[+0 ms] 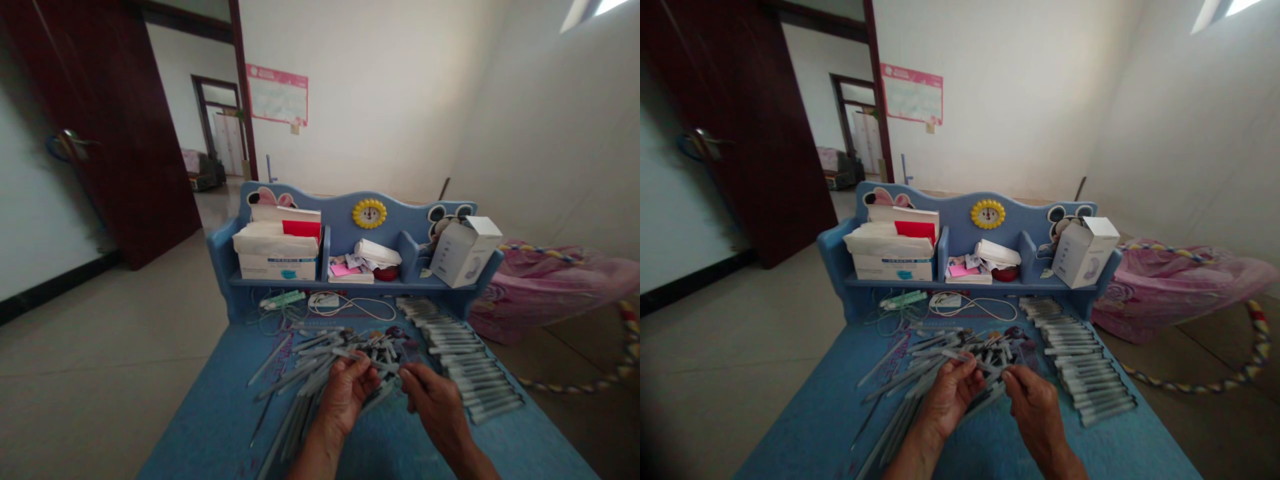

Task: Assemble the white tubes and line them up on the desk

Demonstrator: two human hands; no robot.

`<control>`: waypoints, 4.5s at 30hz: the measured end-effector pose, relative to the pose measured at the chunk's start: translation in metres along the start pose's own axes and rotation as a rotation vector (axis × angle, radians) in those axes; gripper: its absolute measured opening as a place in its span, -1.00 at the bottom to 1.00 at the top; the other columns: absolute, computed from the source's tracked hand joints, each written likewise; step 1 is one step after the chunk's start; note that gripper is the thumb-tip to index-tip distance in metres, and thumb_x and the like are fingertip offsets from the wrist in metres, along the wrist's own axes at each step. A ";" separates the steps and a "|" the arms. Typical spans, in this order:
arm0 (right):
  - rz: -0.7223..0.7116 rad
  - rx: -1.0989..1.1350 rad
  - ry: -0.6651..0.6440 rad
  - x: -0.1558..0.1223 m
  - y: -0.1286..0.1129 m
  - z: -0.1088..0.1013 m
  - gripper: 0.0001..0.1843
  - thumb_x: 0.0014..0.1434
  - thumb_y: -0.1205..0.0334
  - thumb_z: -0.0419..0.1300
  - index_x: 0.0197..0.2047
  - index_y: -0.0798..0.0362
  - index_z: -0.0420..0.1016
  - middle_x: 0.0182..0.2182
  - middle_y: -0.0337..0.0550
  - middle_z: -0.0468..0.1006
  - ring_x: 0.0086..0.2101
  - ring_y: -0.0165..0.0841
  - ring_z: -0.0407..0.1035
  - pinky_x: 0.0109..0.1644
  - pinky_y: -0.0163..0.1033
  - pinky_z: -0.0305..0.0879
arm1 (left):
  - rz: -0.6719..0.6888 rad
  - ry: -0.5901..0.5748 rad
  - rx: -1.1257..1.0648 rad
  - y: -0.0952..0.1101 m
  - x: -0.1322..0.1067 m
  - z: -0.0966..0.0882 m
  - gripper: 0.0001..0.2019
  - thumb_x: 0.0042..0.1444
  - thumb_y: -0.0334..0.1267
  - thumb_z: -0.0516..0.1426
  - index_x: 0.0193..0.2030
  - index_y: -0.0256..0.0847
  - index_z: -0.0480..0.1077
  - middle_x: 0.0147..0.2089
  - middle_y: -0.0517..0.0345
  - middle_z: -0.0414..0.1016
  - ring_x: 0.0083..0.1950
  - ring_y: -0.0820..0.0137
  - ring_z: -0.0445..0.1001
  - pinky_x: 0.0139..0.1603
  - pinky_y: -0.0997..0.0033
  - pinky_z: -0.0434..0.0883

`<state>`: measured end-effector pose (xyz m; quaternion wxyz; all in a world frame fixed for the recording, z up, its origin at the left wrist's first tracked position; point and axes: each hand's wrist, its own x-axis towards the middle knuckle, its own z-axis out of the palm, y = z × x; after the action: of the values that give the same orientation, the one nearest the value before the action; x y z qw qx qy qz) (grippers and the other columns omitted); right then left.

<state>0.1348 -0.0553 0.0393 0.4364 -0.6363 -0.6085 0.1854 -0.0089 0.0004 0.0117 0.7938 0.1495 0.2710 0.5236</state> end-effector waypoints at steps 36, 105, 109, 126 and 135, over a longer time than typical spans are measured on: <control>0.133 0.131 -0.136 -0.007 0.010 -0.006 -0.66 0.12 -0.05 0.05 -0.36 0.06 0.43 -0.68 -0.32 0.33 -0.67 -0.45 0.26 -0.59 -0.39 0.16 | -0.007 -0.029 0.047 -0.002 -0.003 0.000 -0.76 -0.20 -0.47 0.30 -0.40 -0.28 0.34 -0.55 0.23 0.44 -0.55 0.47 0.46 -0.48 0.46 0.47; 0.721 0.999 -0.331 -0.025 0.030 0.007 -0.65 0.12 0.02 -0.01 -0.55 0.10 0.29 -0.80 -0.17 0.42 -0.87 -0.42 0.19 -0.86 -0.44 -0.02 | 0.054 -0.232 0.431 -0.004 0.000 0.012 -0.86 -0.14 -0.38 0.27 -0.39 -0.29 0.44 -0.41 0.18 0.48 -0.44 0.48 0.44 -0.34 0.48 0.40; 0.544 0.586 -0.257 -0.032 0.028 0.011 -0.60 0.15 -0.07 -0.05 -0.47 0.08 0.30 -0.71 -0.21 0.43 -0.80 -0.44 0.23 -0.78 -0.42 0.01 | 0.047 -0.149 0.434 -0.004 0.002 0.009 -0.80 -0.17 -0.35 0.29 -0.36 -0.30 0.43 -0.44 0.19 0.45 -0.45 0.47 0.42 -0.39 0.49 0.40; -0.088 -0.118 0.051 -0.022 0.051 0.017 -0.89 0.08 0.31 0.08 -0.44 -0.01 0.39 -0.53 -0.21 0.48 -0.50 -0.36 0.35 -0.41 -0.33 0.18 | 0.092 -0.080 0.502 -0.002 -0.005 0.015 -0.74 -0.22 -0.19 0.31 -0.38 -0.26 0.45 -0.50 0.21 0.44 -0.53 0.48 0.37 -0.44 0.49 0.34; -0.126 -0.192 -0.056 -0.031 0.062 -0.024 -0.87 0.16 0.29 0.05 -0.38 -0.03 0.40 -0.47 -0.20 0.46 -0.44 -0.34 0.37 -0.35 -0.30 0.17 | 0.046 -0.178 0.744 -0.006 -0.002 0.012 -0.81 -0.15 -0.20 0.26 -0.43 -0.28 0.46 -0.60 0.19 0.44 -0.49 0.41 0.43 -0.39 0.48 0.31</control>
<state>0.1848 -0.0850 -0.0053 0.3669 -0.6303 -0.6742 0.1164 0.0019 -0.0032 0.0184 0.6938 0.4781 0.3690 0.3922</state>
